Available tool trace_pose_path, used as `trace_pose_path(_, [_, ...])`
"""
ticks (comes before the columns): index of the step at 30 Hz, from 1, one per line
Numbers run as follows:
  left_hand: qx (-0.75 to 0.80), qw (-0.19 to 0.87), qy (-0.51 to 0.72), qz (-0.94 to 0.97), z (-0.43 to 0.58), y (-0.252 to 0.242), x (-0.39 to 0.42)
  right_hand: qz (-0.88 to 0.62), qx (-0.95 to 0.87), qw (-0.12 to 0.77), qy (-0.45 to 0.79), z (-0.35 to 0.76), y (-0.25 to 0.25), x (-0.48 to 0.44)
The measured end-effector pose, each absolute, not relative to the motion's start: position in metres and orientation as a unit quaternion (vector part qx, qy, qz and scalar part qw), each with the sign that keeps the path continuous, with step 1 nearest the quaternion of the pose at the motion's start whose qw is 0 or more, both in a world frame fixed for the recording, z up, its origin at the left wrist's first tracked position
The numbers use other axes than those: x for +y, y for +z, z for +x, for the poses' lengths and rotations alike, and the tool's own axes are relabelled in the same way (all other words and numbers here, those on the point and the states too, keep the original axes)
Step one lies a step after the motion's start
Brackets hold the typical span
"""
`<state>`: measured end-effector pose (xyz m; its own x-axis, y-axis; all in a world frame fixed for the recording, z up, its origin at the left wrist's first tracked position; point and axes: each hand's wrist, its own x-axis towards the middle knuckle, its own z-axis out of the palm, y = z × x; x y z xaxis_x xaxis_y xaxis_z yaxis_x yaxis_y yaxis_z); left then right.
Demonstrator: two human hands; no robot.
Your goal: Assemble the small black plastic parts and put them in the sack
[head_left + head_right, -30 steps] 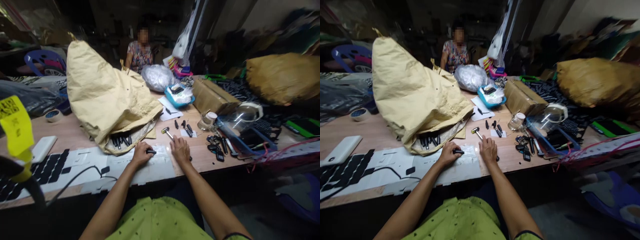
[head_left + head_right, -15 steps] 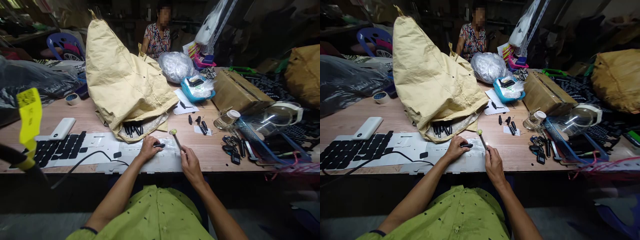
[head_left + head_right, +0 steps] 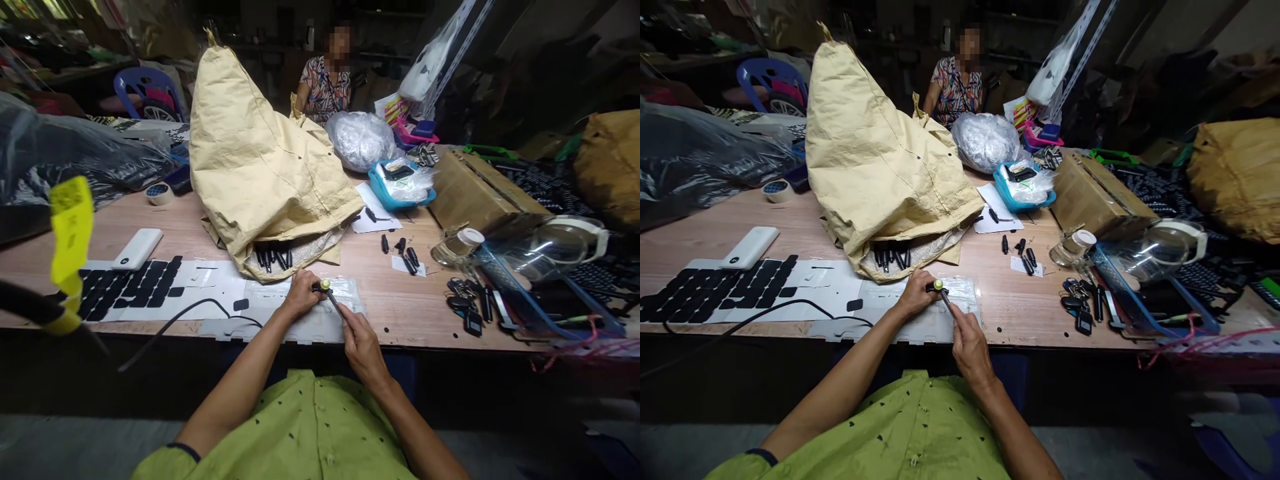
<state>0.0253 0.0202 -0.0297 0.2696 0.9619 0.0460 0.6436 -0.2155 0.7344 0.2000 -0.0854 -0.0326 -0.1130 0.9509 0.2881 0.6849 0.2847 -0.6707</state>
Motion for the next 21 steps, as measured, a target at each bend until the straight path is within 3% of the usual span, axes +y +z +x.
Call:
trace_pose_path(10, [0.555,0.291,0.285,0.725,0.027,-0.038,0.02,-0.579,-0.709,0.357,0.186,0.208,-0.034,-0.089])
trace_pose_path(14, [0.551,0.296,0.294,0.723,0.028,-0.037,0.019,-0.611,-0.703,0.341,0.125,0.222,-0.036,-0.067])
trace_pose_path(21, [0.544,0.306,0.306,0.719,0.027,-0.037,0.019,-0.709,-0.674,0.2,-0.06,0.26,-0.04,0.009])
